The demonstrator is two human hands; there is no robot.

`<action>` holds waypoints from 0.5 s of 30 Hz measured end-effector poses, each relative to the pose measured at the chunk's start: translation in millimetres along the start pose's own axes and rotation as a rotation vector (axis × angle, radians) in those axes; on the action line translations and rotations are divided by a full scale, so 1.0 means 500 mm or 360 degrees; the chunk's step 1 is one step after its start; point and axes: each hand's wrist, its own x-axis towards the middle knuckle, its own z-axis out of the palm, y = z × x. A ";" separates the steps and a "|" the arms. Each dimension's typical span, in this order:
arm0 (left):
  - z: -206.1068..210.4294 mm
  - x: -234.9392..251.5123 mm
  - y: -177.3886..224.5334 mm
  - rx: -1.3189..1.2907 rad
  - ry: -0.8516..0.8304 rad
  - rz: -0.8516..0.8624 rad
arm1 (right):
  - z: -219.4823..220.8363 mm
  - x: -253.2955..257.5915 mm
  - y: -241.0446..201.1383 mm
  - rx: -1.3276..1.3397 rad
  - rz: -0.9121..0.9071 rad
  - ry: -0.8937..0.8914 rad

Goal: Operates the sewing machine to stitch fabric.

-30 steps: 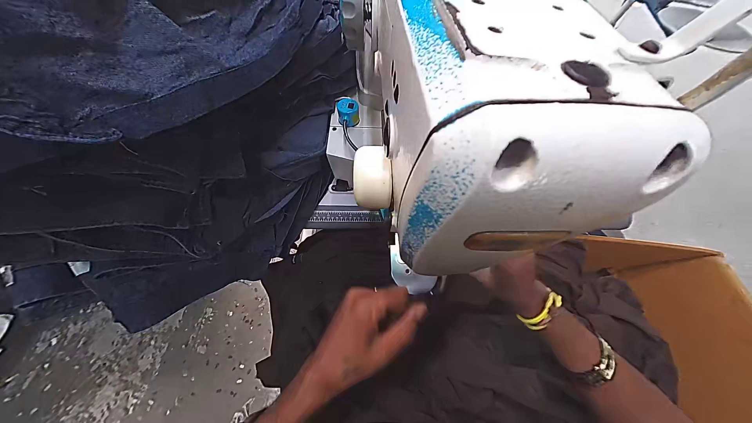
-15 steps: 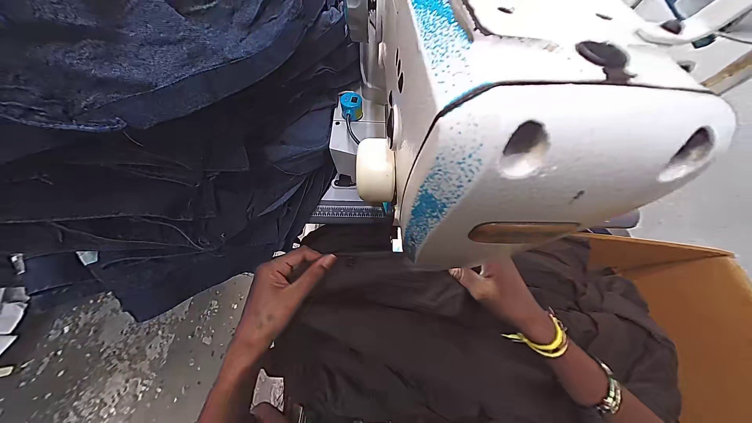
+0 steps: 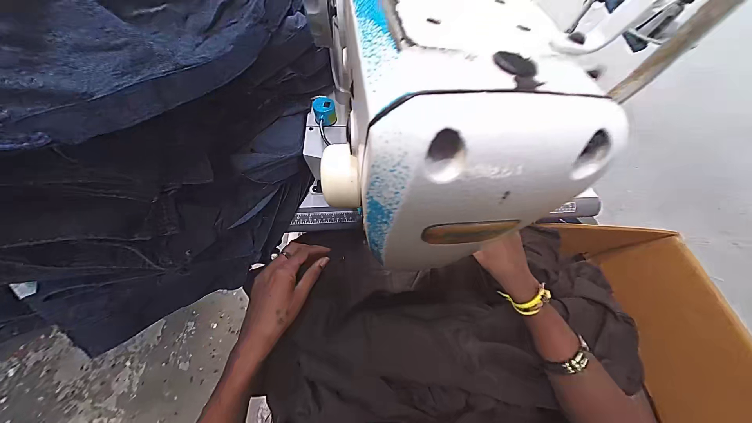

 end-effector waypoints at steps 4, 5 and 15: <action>0.045 0.005 0.056 -0.0535 -0.0246 0.0096 | 0.019 0.043 0.043 -0.0249 -0.0034 0.0103; 0.053 0.010 0.075 -0.0647 -0.0259 0.0053 | 0.029 0.058 0.047 -0.0290 -0.0066 0.0081; 0.094 0.029 0.124 -0.0872 -0.0096 -0.0250 | 0.051 0.057 0.076 -0.0048 0.0003 0.0226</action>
